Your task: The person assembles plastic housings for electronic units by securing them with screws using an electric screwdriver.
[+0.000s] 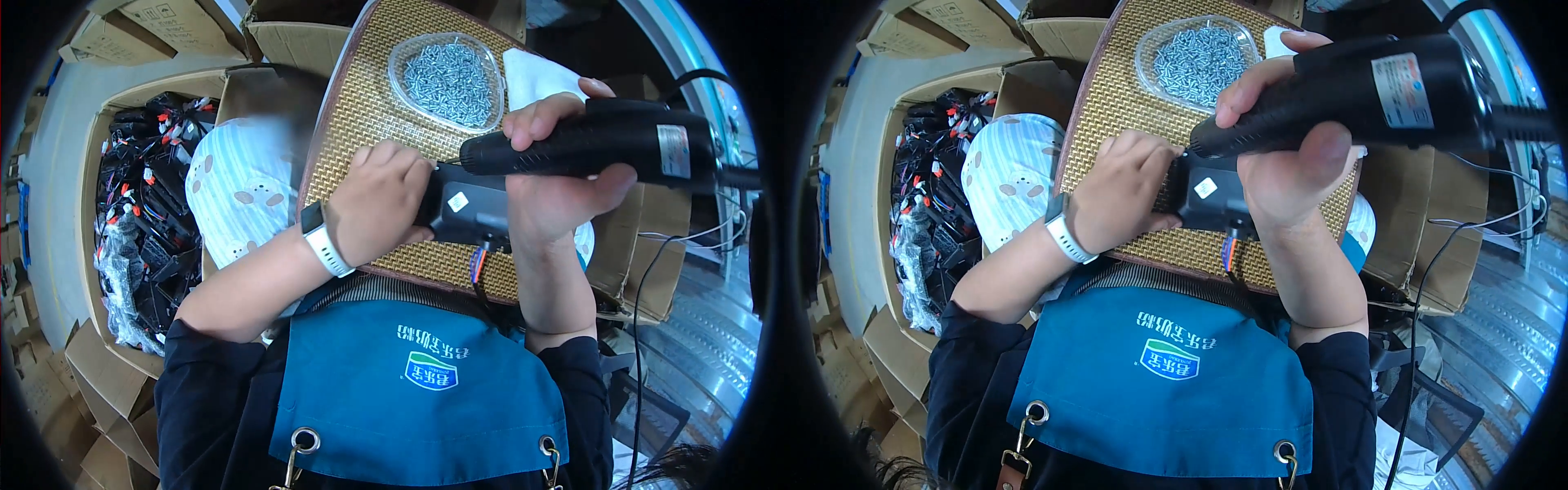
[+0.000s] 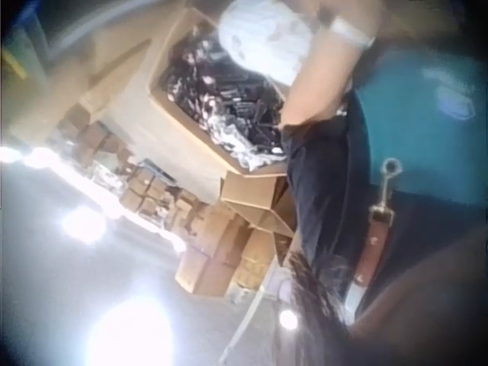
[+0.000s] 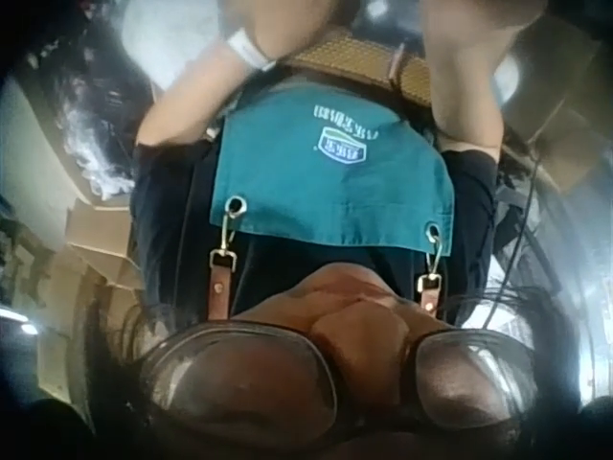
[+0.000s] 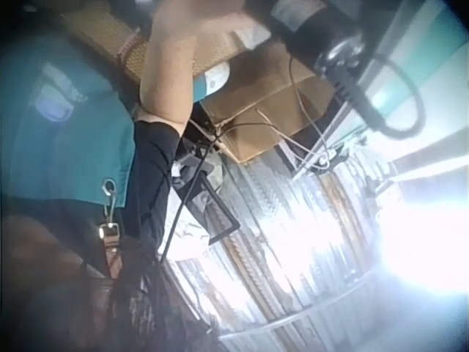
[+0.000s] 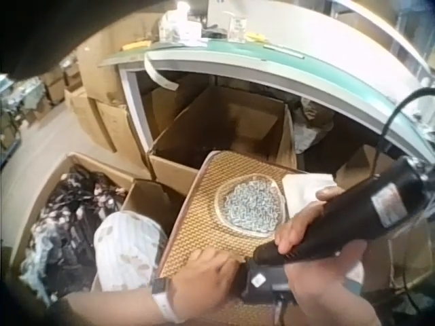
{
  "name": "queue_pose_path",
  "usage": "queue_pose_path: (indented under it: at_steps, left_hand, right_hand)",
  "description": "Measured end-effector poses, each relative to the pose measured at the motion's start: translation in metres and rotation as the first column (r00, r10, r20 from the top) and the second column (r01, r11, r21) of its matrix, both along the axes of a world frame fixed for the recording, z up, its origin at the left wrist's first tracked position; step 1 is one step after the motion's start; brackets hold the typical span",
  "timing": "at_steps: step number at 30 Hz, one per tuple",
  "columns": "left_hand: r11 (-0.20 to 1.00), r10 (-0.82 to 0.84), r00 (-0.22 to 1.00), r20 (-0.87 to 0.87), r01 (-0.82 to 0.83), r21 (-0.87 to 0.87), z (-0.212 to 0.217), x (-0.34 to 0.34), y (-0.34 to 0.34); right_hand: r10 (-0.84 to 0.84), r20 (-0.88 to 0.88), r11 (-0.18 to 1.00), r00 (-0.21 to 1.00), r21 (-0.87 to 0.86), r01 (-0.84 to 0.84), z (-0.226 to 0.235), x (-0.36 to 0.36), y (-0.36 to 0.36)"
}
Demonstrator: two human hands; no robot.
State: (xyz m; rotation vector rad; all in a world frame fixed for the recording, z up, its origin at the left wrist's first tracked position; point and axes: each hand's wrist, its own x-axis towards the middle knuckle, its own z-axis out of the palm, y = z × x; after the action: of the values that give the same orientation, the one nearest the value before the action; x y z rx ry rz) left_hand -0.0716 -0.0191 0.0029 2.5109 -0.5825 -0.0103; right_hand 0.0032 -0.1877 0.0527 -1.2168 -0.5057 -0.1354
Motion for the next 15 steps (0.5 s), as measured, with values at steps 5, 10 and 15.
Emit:
queue_pose_path:
  at_steps: [5,10,15]
  left_hand:
    - [0.999,-0.052,0.998,-0.042,0.052,-0.009,-0.003,0.017,-0.007]
    - [0.995,-0.086,0.996,0.001,0.086,-0.055,-0.008,0.021,-0.007]
    - [0.994,-0.091,0.996,0.001,0.09,-0.069,-0.011,0.022,-0.006]
  right_hand:
    - [0.02,0.069,0.995,0.997,0.091,-0.027,-0.019,0.014,-0.005]
    - [0.031,0.049,0.996,0.998,0.084,-0.035,-0.027,0.015,-0.006]
    - [0.021,0.069,0.999,0.997,0.041,-0.024,-0.029,0.016,-0.005]
